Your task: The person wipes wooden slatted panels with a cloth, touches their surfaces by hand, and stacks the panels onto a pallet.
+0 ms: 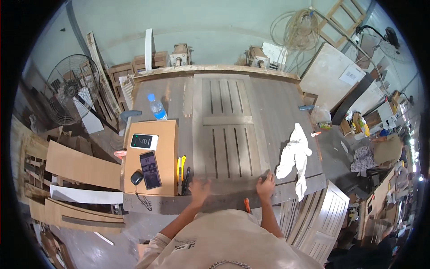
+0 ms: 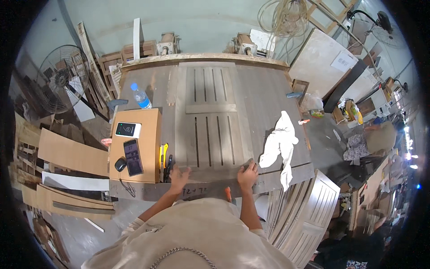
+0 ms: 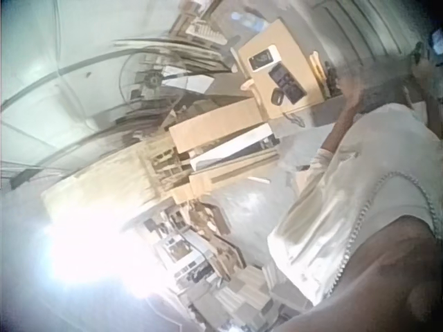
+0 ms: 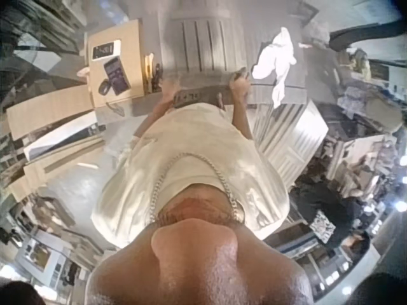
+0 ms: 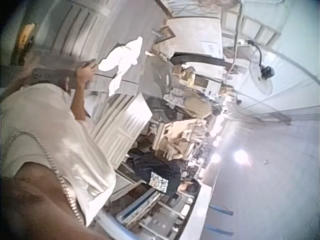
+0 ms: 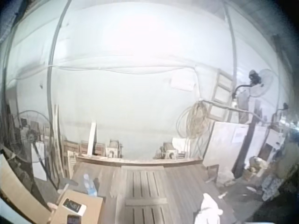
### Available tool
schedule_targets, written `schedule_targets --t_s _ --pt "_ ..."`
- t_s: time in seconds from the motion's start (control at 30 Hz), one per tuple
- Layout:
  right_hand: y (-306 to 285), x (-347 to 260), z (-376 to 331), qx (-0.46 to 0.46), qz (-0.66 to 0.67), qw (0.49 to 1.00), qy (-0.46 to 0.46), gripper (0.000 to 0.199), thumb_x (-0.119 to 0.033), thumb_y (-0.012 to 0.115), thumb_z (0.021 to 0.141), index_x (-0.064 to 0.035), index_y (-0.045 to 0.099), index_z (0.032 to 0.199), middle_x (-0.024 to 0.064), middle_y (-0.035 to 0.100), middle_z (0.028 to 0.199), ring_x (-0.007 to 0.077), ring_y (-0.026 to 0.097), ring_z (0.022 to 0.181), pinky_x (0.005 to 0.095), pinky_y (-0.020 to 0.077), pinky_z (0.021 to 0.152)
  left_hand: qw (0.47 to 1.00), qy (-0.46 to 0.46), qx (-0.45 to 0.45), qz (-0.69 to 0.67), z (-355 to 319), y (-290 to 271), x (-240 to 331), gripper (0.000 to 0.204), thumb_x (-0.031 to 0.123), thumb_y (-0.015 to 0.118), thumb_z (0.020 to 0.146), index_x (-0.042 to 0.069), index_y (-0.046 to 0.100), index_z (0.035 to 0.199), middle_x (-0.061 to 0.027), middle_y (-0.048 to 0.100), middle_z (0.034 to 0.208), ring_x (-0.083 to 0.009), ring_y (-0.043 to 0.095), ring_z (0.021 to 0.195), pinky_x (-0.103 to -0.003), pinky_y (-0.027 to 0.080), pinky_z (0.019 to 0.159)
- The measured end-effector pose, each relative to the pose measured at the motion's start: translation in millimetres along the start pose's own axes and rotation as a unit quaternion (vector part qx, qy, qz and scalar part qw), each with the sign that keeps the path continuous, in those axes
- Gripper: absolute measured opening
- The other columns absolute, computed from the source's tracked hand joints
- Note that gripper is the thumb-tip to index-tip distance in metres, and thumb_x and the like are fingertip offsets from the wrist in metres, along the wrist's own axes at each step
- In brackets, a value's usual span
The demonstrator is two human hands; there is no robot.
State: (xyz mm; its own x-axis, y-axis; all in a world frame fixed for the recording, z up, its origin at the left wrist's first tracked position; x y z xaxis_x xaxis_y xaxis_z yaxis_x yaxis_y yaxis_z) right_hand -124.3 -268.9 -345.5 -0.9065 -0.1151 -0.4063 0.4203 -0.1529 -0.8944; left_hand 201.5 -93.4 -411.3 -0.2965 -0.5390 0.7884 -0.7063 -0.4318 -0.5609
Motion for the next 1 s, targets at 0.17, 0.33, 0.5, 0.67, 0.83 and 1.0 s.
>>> schedule_targets --t_s 0.17,0.33,0.5,0.67,0.83,1.0 --pt "-27 1 25 -0.090 -0.038 0.986 0.136 0.058 -0.029 0.060 0.082 -0.0019 0.043 0.131 0.0252 0.056 0.116 0.0434 0.055 0.104 0.0510 0.0431 0.089 0.969 -0.172 -0.088 -0.156 27 -13 -42 0.047 0.040 0.071 0.078 -0.003 0.058 0.092 -0.0104 0.059 0.082 -0.0235 0.055 0.073 -0.035 0.043 0.064" --pt "-87 -4 39 -0.091 -0.073 0.988 0.105 0.053 -0.033 0.056 0.085 -0.0013 0.047 0.127 0.0267 0.059 0.110 0.0421 0.059 0.100 0.0491 0.0469 0.084 0.969 -0.089 -0.137 -0.184 4 -83 88 0.043 0.041 0.072 0.079 0.003 0.054 0.067 0.0006 0.047 0.058 -0.0105 0.043 0.054 -0.029 0.037 0.050" --pt "-54 -25 -2 -0.202 0.028 0.979 0.023 0.051 -0.034 0.056 0.088 0.0019 0.050 0.123 0.0268 0.064 0.096 0.0384 0.064 0.084 0.0454 0.0500 0.075 0.980 0.117 -0.071 -0.143 6 -172 188 0.038 0.022 0.071 0.082 0.007 0.048 0.058 0.0048 0.040 0.053 -0.0054 0.036 0.048 -0.025 0.029 0.042" --pt "20 -19 -99 -0.272 0.339 0.899 0.051 0.039 -0.026 0.051 0.094 -0.0012 0.051 0.124 0.0156 0.064 0.083 0.0241 0.066 0.072 0.0358 0.0532 0.064 0.969 0.152 -0.071 -0.181 -54 -220 291 0.041 0.009 0.070 0.082 0.007 0.039 0.055 0.0067 0.035 0.052 -0.0021 0.029 0.050 -0.022 0.023 0.043" --pt "21 -45 -182 -0.399 0.434 0.774 0.231 0.029 -0.022 0.048 0.096 0.0020 0.056 0.111 0.0085 0.061 0.074 0.0163 0.063 0.064 0.0302 0.0533 0.058 0.961 0.263 -0.044 -0.073 -100 -213 329 0.045 0.004 0.071 0.078 0.006 0.034 0.053 0.0065 0.034 0.050 -0.0020 0.028 0.050 -0.022 0.022 0.043" --pt "-7 -1 -224 -0.326 0.420 0.820 0.212 0.023 -0.021 0.048 0.095 -0.0001 0.058 0.099 0.0073 0.060 0.071 0.0161 0.061 0.060 0.0298 0.0521 0.057 0.955 0.292 -0.054 0.005 -135 -178 342 0.043 0.008 0.071 0.077 0.005 0.035 0.054 0.0051 0.035 0.050 -0.0038 0.030 0.050 -0.023 0.025 0.044"
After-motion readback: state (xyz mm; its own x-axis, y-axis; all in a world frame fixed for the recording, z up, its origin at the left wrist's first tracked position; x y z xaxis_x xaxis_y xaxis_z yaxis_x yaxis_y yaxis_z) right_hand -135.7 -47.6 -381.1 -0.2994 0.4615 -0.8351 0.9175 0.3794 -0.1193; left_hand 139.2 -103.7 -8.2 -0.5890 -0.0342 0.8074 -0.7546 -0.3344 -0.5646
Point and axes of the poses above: each hand's wrist, its own z-axis towards the middle knuckle, its own y-axis out of the palm, x = y × z, the point moved 10 cm from there along z, towards the middle knuckle
